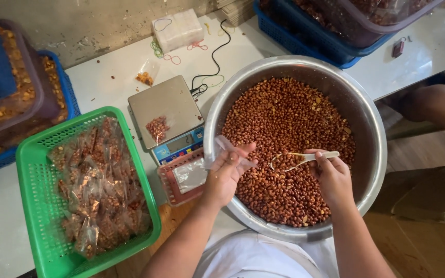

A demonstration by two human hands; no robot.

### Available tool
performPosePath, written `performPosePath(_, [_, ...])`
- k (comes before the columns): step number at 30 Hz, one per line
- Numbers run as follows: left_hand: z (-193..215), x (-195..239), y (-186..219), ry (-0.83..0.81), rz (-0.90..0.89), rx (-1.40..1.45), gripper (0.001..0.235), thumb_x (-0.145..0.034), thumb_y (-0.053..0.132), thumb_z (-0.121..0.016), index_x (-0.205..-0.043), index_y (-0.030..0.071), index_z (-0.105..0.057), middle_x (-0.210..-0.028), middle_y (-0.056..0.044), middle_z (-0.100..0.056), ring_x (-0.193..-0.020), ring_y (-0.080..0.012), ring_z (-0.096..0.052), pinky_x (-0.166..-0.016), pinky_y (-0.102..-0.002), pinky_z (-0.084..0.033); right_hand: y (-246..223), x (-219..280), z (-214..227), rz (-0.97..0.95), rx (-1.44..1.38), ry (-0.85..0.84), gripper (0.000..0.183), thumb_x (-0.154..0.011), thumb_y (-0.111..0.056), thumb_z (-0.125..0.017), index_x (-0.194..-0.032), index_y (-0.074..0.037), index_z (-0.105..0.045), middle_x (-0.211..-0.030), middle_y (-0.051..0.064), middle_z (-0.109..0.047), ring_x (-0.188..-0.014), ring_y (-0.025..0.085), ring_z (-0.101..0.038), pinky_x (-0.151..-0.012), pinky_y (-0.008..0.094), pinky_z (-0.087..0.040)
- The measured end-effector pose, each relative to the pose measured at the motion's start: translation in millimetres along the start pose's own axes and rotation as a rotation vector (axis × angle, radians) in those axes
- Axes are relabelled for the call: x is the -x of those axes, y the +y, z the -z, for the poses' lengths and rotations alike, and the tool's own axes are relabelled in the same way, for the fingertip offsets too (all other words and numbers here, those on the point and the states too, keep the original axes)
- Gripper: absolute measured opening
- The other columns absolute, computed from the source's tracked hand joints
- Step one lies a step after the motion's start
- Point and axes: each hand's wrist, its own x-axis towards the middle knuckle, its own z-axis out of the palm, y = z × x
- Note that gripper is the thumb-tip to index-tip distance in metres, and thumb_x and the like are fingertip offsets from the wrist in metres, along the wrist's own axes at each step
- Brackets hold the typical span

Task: The person scoops roasted peanuts from a large metal bowl into small plastic bags using a plastic spoon. Each filled bag is placed on a digital scale to check the weight, then moved into a green basket. The process is repeated continuously throughout the clip.

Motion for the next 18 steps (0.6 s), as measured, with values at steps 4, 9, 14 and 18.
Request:
performPosePath(4, [-10.3,4.1,9.3,-0.047,0.041,-0.106,0.024,-0.110,0.018,-0.044,-0.103,0.006,-0.063,-0.112,-0.018,-0.069,-0.106,-0.0318,-0.073,-0.083,-0.039,-0.067,-6.0,3.4,0.1,-0.006,0.000,0.003,0.022,-0.103,-0.014,-0.064,-0.111,0.005,-0.072,-0.077,0.008,-0.054,-0.069,0.011,-0.056,-0.061,0.023,-0.048])
performPosePath(9, [-16.9,8.7,-8.3,0.002,0.134,-0.377,0.024,-0.107,0.017,-0.051,-0.127,0.009,-0.062,-0.102,-0.017,-0.074,-0.078,-0.0189,-0.075,-0.065,-0.025,-0.065,-1.5,-2.9,5.1,0.003,0.008,0.007,0.021,-0.103,-0.013,-0.064,-0.110,0.005,-0.072,-0.074,0.009,-0.054,-0.065,0.013,-0.055,-0.058,0.023,-0.046])
performPosePath(14, [-14.9,6.1,-1.4,0.050,0.025,-0.453,0.036,-0.110,0.020,-0.041,-0.143,0.016,-0.055,-0.126,-0.013,-0.066,-0.109,-0.0212,-0.069,-0.091,-0.033,-0.061,0.4,-1.7,8.3,0.006,0.011,0.005,0.022,-0.103,-0.013,-0.064,-0.110,0.006,-0.072,-0.073,0.009,-0.054,-0.064,0.012,-0.053,-0.058,0.023,-0.045])
performPosePath(18, [-11.0,4.9,-12.5,0.087,-0.020,-0.321,0.012,-0.103,0.008,-0.053,-0.103,0.007,-0.065,-0.104,-0.008,-0.071,-0.101,-0.0212,-0.072,-0.100,-0.040,-0.057,-2.9,2.3,3.7,-0.004,-0.001,0.013,0.021,-0.102,-0.012,-0.064,-0.109,0.006,-0.072,-0.077,0.011,-0.055,-0.066,0.014,-0.052,-0.057,0.025,-0.044])
